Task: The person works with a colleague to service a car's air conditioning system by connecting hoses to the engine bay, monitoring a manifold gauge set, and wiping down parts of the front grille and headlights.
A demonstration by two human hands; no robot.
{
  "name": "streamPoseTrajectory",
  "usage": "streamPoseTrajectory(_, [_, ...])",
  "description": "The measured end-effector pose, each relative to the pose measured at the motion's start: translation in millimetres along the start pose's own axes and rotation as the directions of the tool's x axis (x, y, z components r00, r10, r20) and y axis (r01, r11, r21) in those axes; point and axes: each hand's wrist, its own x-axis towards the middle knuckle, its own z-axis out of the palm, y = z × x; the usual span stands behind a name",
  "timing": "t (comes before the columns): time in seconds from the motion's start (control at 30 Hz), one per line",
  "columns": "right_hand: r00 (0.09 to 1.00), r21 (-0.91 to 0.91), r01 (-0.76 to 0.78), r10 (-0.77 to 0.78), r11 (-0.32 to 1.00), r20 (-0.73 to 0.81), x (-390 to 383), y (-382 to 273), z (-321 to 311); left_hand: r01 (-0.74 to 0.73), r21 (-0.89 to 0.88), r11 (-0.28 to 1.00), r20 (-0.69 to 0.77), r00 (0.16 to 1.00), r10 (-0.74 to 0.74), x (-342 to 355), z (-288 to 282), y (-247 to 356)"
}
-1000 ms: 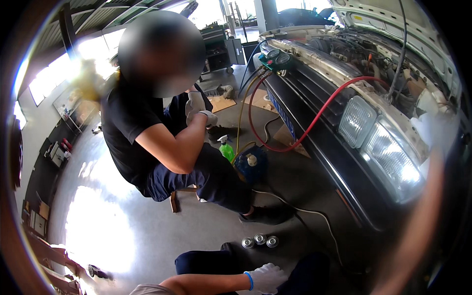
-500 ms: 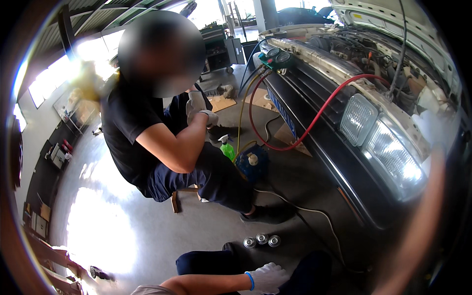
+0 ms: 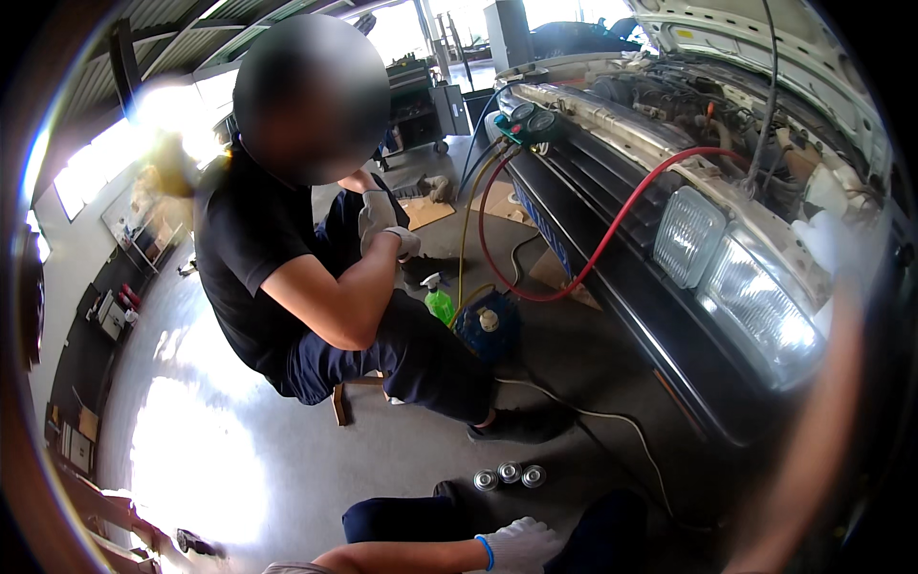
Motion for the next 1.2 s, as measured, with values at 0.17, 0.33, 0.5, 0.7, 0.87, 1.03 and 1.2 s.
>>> streamPoseTrajectory(0.17, [0.998, -0.081, -0.015, 0.01, 0.997, -0.062, -13, -14, -8, -0.001, 0.008, 1.0, 0.005, 1.0, 0.001, 0, 2, -1])
streamPoseTrajectory(0.33, [1.0, -0.071, -0.016, 0.016, 0.997, -0.009, -12, -19, -6, 0.001, 0.005, 1.0, 0.033, 0.999, -0.002, 3, -1, 0])
streamPoseTrajectory(0.5, [0.999, -0.082, -0.045, 0.042, 0.996, -0.034, -2, -9, 4, 0.052, -0.016, 0.999, 0.084, 0.995, -0.05, 5, -7, 4])
streamPoseTrajectory(0.7, [0.998, -0.092, -0.042, 0.037, 0.995, -0.047, 2, -5, 6, 0.029, -0.004, 1.0, 0.019, 0.999, -0.028, 0, -11, 6])
streamPoseTrajectory(0.87, [0.999, -0.062, -0.052, 0.052, 0.997, 0.013, -4, -17, -3, -0.07, 0.095, 0.993, -0.159, 0.984, 0.085, -1, 2, -2])
streamPoseTrajectory(1.03, [0.999, -0.069, -0.048, 0.048, 0.996, -0.006, 1, -14, 0, -0.077, 0.079, 0.994, -0.162, 0.983, 0.089, 1, -1, -2])
streamPoseTrajectory(1.2, [1.0, -0.082, -0.016, 0.018, 0.996, 0.026, 6, -11, -2, 0.114, 0.035, 0.993, 0.164, 0.979, -0.119, 16, -37, 6])
